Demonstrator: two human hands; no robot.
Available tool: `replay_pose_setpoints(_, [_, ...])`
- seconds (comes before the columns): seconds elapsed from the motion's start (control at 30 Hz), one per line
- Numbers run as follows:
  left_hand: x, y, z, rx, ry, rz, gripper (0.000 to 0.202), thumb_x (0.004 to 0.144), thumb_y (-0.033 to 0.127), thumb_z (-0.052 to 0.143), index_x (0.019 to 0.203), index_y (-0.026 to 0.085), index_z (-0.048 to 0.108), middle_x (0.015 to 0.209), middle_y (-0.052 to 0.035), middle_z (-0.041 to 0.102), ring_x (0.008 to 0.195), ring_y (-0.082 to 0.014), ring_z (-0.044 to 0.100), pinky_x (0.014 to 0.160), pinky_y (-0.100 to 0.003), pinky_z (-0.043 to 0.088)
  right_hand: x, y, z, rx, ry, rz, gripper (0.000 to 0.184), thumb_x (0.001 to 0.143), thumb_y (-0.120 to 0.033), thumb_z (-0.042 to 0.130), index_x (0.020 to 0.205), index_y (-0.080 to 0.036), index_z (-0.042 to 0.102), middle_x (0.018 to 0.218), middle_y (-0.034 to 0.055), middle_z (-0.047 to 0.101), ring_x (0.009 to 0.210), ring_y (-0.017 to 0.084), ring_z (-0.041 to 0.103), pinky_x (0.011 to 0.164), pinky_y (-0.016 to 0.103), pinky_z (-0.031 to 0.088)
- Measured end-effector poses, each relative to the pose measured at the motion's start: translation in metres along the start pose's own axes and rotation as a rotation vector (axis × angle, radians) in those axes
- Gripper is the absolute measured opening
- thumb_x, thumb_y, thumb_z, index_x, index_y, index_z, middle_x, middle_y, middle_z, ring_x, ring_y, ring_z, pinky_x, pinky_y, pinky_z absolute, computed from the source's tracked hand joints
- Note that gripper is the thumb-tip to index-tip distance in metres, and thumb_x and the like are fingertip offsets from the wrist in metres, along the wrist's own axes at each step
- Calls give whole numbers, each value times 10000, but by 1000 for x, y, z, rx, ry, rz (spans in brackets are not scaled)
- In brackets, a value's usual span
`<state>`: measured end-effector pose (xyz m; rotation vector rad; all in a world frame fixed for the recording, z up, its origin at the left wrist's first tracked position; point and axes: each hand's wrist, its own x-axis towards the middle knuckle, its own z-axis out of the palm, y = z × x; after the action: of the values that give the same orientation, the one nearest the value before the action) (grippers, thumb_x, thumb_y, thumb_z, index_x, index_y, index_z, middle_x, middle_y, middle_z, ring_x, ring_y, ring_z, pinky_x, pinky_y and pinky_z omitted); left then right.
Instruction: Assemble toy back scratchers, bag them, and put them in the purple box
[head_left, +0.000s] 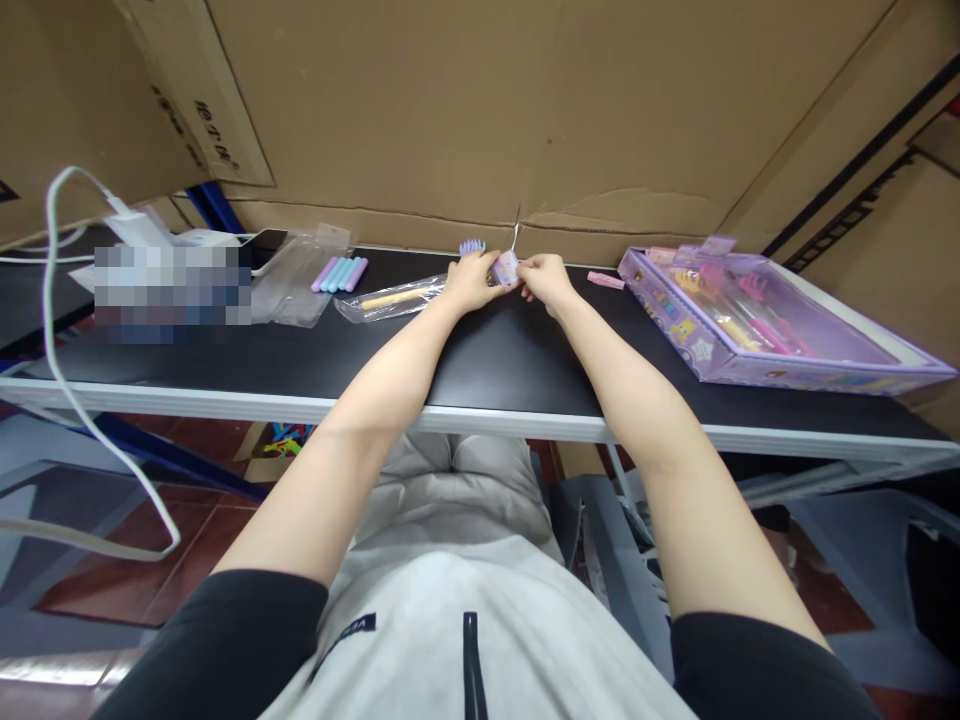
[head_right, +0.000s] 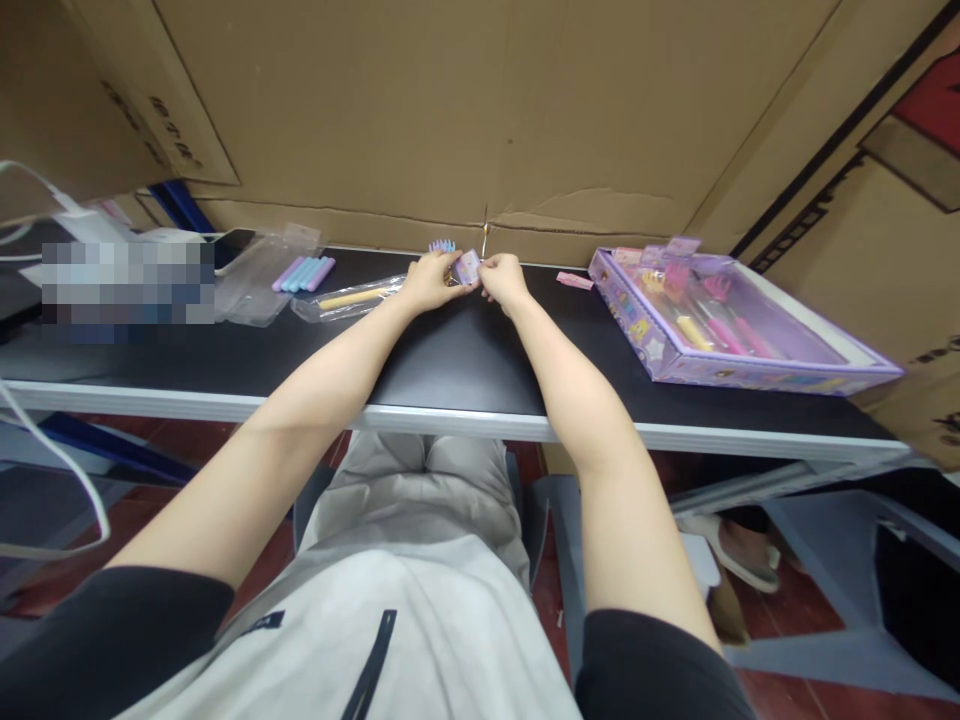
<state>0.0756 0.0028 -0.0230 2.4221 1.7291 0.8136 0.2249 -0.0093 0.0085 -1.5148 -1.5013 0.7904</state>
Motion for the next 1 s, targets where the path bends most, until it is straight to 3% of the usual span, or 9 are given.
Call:
replay_pose_setpoints(0.27, [-3, 5, -5, 35, -78, -10, 797, 961, 442, 696, 1677, 244, 407, 1675, -218, 486, 1571, -442, 404, 1248, -678, 316, 1, 0, 0, -4, 11, 9, 288, 951, -11, 561, 731, -195, 555, 684, -1, 639, 472, 67, 465, 471, 202, 376])
replay_pose_setpoints(0.47, [-8, 22, -26, 130, -230, -86, 994, 933, 525, 724, 1748, 227, 238, 1781, -216, 298, 1652, -438, 248, 1309, -649, 220, 3, 3, 2, -41, 27, 7, 276, 932, 1, 573, 724, -181, 578, 647, -1, 629, 460, 64, 444, 449, 187, 355])
replay_pose_setpoints(0.57, [-6, 20, -43, 168, -309, -115, 1034, 893, 552, 758, 1738, 214, 268, 1783, -213, 289, 1657, -462, 218, 1323, -636, 202, 4, 4, 2, -37, 32, 3, 273, 921, 8, 580, 720, -177, 585, 634, 3, 627, 459, 67, 449, 444, 189, 354])
replay_pose_setpoints(0.7, [-11, 0, -67, 189, -315, -145, 929, 919, 513, 723, 1709, 211, 340, 1753, -195, 363, 1644, -460, 255, 1320, -624, 226, 5, 6, 1, -33, 39, -6, 266, 907, 12, 585, 715, -171, 594, 629, 13, 630, 463, 73, 453, 448, 199, 366])
replay_pose_setpoints(0.83, [-23, -35, -73, 143, -184, -199, 815, 973, 489, 655, 1681, 182, 392, 1744, -221, 377, 1635, -423, 307, 1305, -585, 288, 5, 6, 1, -12, 55, -9, 264, 917, -6, 597, 713, -172, 584, 614, 11, 622, 452, 70, 453, 441, 199, 357])
replay_pose_setpoints(1.0, [-24, -62, -66, 68, -212, -230, 524, 904, 437, 731, 1341, 148, 719, 1449, -218, 690, 1400, -378, 618, 1203, -448, 449, 1, 3, 2, 36, 39, 1, 260, 940, -12, 566, 742, -180, 573, 570, 0, 602, 433, 72, 456, 442, 192, 359])
